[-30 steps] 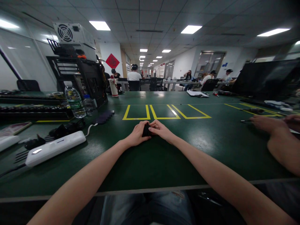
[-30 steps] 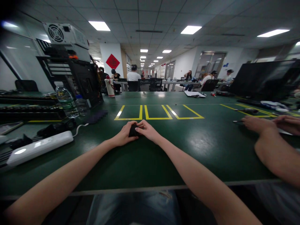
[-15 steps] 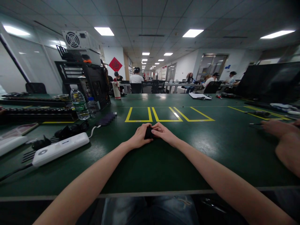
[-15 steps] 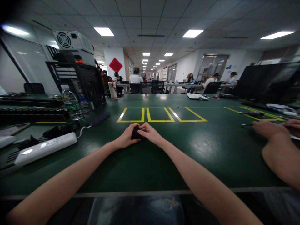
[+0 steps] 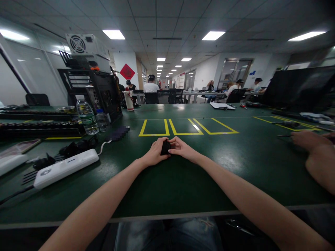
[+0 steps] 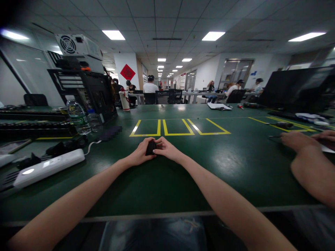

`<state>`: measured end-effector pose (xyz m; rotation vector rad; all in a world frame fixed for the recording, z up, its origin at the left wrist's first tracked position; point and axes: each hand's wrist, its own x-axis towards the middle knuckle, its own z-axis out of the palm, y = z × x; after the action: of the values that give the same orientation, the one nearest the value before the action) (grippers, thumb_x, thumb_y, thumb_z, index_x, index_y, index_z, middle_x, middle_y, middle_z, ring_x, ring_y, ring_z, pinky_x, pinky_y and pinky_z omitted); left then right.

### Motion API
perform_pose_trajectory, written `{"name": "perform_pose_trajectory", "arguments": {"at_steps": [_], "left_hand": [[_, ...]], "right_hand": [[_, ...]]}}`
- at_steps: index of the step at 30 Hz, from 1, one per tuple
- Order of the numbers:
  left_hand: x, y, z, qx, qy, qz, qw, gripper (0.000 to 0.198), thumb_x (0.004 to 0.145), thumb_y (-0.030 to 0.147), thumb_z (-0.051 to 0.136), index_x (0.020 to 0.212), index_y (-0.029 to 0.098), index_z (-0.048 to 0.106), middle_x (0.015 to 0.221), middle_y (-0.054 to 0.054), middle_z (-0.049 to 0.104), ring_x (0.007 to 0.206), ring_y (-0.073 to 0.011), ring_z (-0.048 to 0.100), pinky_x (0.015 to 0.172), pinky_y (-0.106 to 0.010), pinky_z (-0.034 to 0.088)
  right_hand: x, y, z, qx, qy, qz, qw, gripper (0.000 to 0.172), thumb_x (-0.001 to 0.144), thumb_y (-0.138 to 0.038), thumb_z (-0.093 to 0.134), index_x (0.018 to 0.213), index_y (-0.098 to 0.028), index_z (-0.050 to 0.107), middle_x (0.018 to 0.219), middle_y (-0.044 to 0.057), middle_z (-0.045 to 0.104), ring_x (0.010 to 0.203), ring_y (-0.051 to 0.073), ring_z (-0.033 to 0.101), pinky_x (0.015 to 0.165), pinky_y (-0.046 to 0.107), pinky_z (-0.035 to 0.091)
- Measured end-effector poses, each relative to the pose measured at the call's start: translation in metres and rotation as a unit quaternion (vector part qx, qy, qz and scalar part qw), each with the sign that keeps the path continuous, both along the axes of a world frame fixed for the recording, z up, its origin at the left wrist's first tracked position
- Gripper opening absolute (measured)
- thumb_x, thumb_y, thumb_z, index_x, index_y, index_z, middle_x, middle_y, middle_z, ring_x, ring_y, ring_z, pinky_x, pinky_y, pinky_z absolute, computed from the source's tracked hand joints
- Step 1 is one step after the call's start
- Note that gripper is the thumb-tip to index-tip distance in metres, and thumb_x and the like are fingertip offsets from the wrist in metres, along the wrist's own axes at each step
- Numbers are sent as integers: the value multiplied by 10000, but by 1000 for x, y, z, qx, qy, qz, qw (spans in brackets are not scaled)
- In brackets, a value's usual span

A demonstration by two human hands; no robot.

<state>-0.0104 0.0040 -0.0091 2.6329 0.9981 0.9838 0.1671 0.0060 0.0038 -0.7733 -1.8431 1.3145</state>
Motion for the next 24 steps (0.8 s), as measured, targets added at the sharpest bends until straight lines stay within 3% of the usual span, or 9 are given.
{"name": "perform_pose_trajectory", "arguments": {"at_steps": [4, 10, 18, 24], "left_hand": [[0, -1, 1, 2, -1, -7, 1000, 618, 669, 252, 605, 1180, 184, 265, 1141, -90, 398, 1076, -238, 402, 937, -413, 306], [0, 0, 0, 6, 5, -1, 1000, 626, 672, 261, 603, 1186, 186, 253, 1146, -92, 391, 1085, -239, 395, 944, -415, 302], [0, -2, 2, 0, 7, 2, 1000, 609, 676, 252, 595, 1181, 190, 259, 1141, -92, 396, 1085, -245, 398, 934, -427, 309], [1, 1, -1, 4, -7, -3, 1000, 628, 666, 250, 606, 1186, 192, 259, 1146, -87, 397, 1082, -238, 401, 938, -420, 306]], "right_hand": [[-2, 4, -5, 1, 6, -28, 1000, 250, 709, -342, 565, 892, -208, 460, 856, 8, 547, 839, 148, 538, 781, 351, 435], [-3, 11, -12, 2, -11, -51, 999, 305, 701, -360, 569, 938, -197, 468, 926, 32, 537, 885, 162, 528, 792, 366, 436], [3, 1, -2, 3, 1, 5, 1000, 336, 655, -298, 629, 929, -206, 458, 888, 10, 552, 856, 147, 542, 826, 362, 412], [-3, 6, -6, 44, 1, -51, 998, 255, 689, -353, 579, 869, -196, 488, 862, 13, 549, 840, 152, 538, 774, 351, 437]]}}
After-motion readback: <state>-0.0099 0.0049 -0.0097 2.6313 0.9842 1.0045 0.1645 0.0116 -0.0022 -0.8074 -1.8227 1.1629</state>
